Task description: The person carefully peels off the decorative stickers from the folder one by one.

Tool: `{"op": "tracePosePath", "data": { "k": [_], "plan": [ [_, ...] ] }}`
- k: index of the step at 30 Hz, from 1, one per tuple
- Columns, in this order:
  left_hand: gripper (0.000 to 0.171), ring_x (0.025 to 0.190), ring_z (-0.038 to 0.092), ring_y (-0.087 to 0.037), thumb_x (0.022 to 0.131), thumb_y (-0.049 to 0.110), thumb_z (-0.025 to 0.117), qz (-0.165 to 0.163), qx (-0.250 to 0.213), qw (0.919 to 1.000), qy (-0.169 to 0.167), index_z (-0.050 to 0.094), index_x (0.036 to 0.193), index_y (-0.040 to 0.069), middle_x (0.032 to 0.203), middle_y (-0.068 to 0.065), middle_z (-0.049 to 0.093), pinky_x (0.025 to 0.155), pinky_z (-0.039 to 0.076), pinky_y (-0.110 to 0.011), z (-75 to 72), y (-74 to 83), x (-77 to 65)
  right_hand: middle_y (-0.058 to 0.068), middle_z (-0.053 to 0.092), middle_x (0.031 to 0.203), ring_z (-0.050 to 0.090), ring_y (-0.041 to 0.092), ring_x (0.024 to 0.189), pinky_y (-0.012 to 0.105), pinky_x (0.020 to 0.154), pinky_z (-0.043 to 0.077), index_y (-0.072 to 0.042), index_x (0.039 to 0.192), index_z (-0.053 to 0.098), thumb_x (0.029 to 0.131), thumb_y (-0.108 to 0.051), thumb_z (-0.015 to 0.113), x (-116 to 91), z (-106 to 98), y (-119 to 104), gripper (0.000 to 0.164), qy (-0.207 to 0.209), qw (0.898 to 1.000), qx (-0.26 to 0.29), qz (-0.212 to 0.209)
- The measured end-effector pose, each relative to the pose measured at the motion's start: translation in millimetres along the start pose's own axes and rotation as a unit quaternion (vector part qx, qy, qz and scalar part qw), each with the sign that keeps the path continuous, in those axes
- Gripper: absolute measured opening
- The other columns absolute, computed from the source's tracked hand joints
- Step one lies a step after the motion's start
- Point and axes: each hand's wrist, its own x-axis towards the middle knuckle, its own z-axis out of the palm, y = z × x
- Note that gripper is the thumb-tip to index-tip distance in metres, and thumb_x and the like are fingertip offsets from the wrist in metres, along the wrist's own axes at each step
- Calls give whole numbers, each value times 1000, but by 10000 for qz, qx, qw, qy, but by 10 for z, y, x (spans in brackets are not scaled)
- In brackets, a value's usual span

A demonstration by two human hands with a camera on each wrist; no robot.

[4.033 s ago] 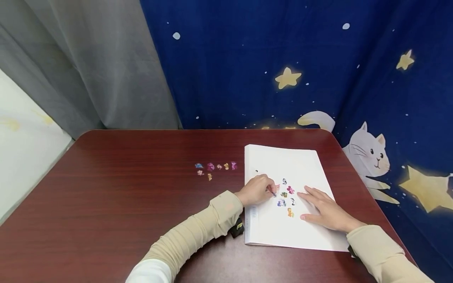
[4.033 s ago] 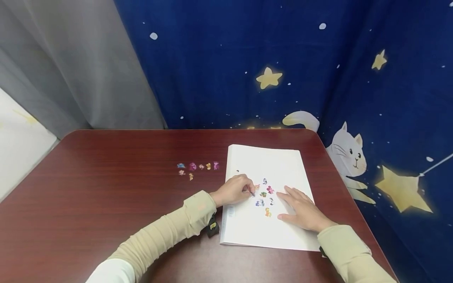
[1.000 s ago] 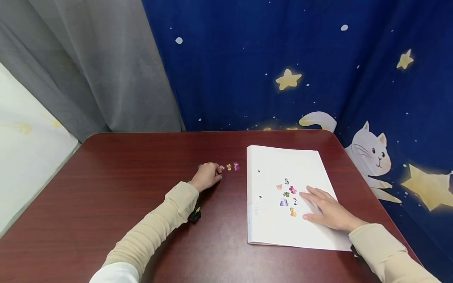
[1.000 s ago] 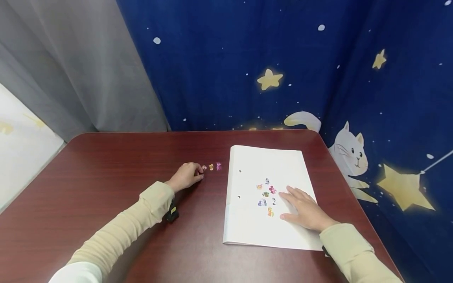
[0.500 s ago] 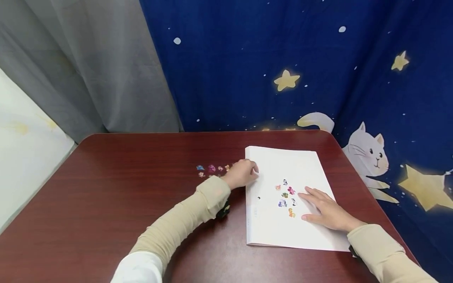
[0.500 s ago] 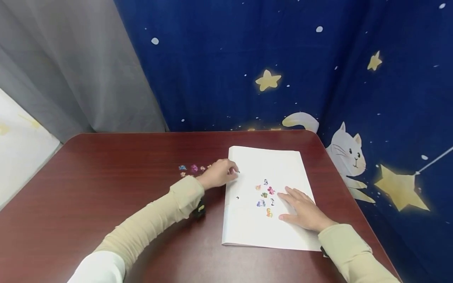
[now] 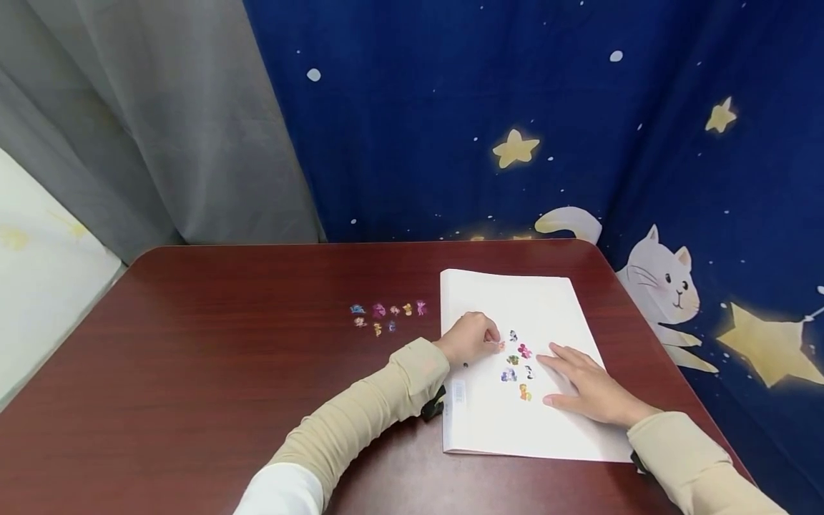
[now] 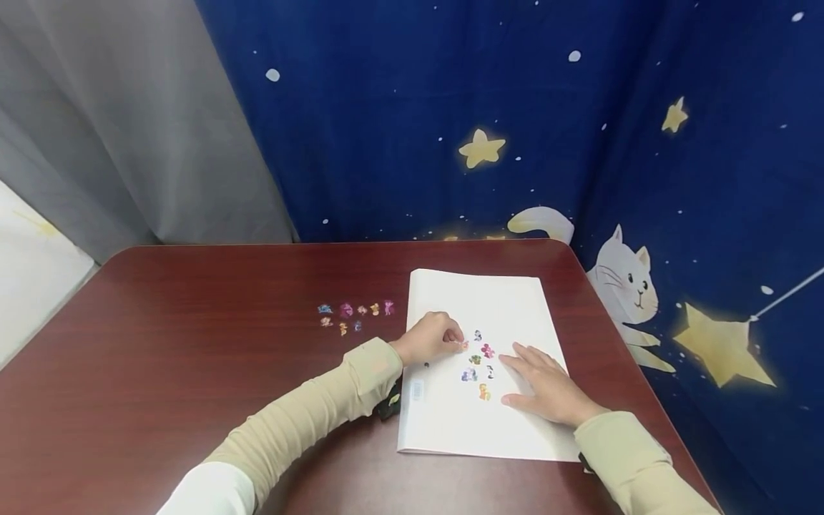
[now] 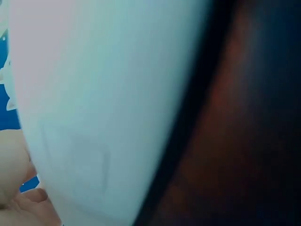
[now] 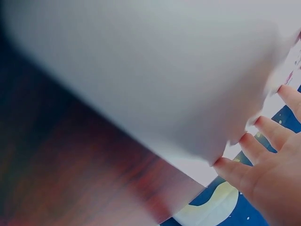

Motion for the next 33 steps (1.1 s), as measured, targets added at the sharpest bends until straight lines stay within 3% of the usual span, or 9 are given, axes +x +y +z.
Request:
{"op": "tracePosePath", "data": {
  "k": [13,24,33],
  "plan": [
    [7,66,50,-2,75,14,70,-167,-274,9992,259,72,79,9,74,4,65,62,37,-11,48,3,15,24,34,133,26,42,121,59,92,25,-5,126,47,73,-32,70,2,-34,-7,63,-30,10000,-57,27],
    [4,71,51,-4,76,14,69,-96,84,9997,211,71,78,12,73,5,64,74,37,-18,67,17,-2,23,32,134,25,41,122,59,92,24,-7,127,46,73,-33,69,7,-16,8,65,-51,10000,-20,77],
    [5,74,51,-6,79,13,65,4,483,9985,245,70,78,14,74,6,60,71,38,-16,82,63,-48,24,33,134,26,41,121,58,92,24,-6,127,46,73,-33,69,0,10,6,64,-52,10000,7,48]
  ]
}}
